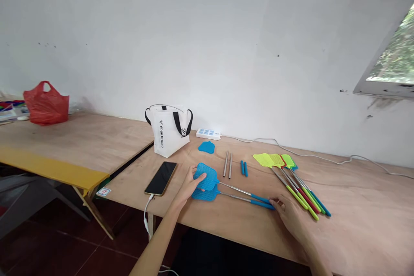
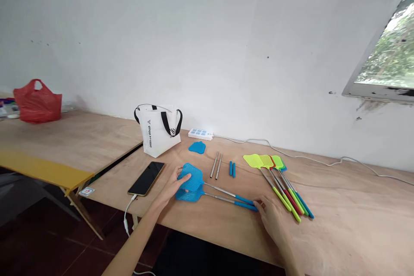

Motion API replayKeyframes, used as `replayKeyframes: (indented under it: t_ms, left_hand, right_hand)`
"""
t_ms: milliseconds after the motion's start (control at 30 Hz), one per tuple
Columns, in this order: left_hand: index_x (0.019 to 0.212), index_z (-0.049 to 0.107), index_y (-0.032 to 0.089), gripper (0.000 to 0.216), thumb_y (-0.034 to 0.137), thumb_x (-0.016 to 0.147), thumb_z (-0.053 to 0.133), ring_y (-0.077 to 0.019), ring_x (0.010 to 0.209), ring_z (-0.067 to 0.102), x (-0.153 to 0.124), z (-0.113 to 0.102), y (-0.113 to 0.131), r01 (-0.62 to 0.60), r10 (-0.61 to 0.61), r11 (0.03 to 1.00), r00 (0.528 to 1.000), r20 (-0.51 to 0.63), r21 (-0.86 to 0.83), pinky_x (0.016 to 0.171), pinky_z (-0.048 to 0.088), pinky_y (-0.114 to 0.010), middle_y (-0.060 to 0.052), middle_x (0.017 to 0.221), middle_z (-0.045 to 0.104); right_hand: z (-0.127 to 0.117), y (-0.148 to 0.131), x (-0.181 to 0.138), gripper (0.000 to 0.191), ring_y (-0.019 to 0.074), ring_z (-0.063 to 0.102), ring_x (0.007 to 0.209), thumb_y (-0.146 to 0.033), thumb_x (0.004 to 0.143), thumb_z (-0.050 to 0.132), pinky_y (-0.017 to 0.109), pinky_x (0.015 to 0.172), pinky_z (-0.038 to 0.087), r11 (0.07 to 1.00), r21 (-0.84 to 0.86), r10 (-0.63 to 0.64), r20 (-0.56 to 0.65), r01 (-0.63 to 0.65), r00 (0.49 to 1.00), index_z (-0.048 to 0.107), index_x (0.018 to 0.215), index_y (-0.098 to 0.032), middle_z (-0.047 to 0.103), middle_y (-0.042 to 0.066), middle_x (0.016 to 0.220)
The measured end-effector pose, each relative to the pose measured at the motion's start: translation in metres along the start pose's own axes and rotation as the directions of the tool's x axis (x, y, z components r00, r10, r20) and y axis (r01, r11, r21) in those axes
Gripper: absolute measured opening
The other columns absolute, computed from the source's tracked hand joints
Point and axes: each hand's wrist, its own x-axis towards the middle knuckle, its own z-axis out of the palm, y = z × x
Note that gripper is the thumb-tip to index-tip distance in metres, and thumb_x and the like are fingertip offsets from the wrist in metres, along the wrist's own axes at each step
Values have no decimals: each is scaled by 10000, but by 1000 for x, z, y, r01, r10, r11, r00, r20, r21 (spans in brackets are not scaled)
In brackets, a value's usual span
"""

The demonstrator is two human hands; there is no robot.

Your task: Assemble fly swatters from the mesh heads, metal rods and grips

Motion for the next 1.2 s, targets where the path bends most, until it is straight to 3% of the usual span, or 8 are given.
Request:
replayKeyframes:
  t_ms: [100, 200, 333, 467, 667, 867, 1033, 1200]
  left_hand:
    - [1368, 443, 193, 713, 448, 779, 753, -307, 1366, 496, 9, -4, -18, -123, 124, 982, 992, 6, 146, 1128, 435, -457, -173, 1445, 518]
    - [1471, 376, 187, 762, 393, 816, 706, -315, 1432, 424, 11, -7, -26, -174, 157, 944, 984, 81, 279, 1202, 325, -485, -181, 1512, 464]
    - [1510, 356, 217, 736, 375, 855, 651, -308, 1442, 411, 7, -6, -25, -213, 195, 917, 977, 87, 338, 1202, 314, -487, -150, 1556, 432]
    - [1427, 476, 236, 574, 361, 880, 594, -283, 1413, 437, 4, -4, -21, -252, 260, 870, 965, 41, 424, 1191, 326, -458, -111, 1514, 491]
    - [1276, 613, 200, 406, 395, 925, 545, -337, 1266, 524, 0, -15, -15, -200, 273, 659, 962, 18, 725, 1117, 353, -500, -136, 1325, 631]
    - [1314, 621, 237, 438, 459, 1009, 398, -316, 1331, 485, -1, -29, -15, -242, 240, 548, 962, 127, 801, 1167, 286, -498, -112, 1411, 578]
    - [1397, 543, 255, 462, 465, 1033, 349, -293, 1340, 460, -2, -31, -18, -263, 250, 470, 955, 159, 843, 1155, 333, -489, -85, 1452, 534]
    - [1371, 553, 272, 443, 476, 1039, 342, -282, 1302, 489, -3, -29, -18, -267, 272, 395, 948, 166, 879, 1129, 382, -480, -67, 1418, 556]
  right_hand:
    - [3, 2, 0, 395, 223, 633, 605, -545, 917, 500, 355, 594, 488, 999, 16, 34, -34, -34, 999, 672, 734, -240, 682, 29, 677]
    - [2, 2, 0, 416, 226, 617, 578, -568, 921, 482, 363, 581, 475, 998, 7, 67, -65, -67, 996, 676, 765, -235, 658, 21, 640]
    - [-4, 0, -3, 382, 214, 612, 592, -576, 910, 538, 344, 577, 482, 999, 20, 31, 4, -31, 1000, 715, 946, -240, 637, -5, 632]
    - [-6, -3, -7, 319, 179, 563, 557, -531, 862, 618, 321, 553, 483, 994, 103, 10, 149, -26, 989, 713, 910, -230, 610, -22, 646]
    - [-1, -16, -5, 248, 203, 655, 735, -453, 887, 585, 329, 678, 539, 993, 119, -45, 196, 22, 979, 737, 930, -262, 677, 8, 803]
    - [4, -18, -5, 330, 185, 587, 631, -523, 950, 521, 317, 617, 499, 996, 56, -78, 160, 70, 984, 730, 972, -268, 621, -2, 736]
    - [15, 2, -7, 429, 235, 627, 806, -514, 997, 368, 370, 751, 498, 996, -82, 34, -24, -35, 999, 680, 934, -226, 652, 66, 874]
    - [25, 12, -12, 395, 262, 616, 975, -388, 1015, 301, 406, 854, 456, 943, -329, -65, -15, 56, 998, 664, 1046, -237, 654, 92, 1072]
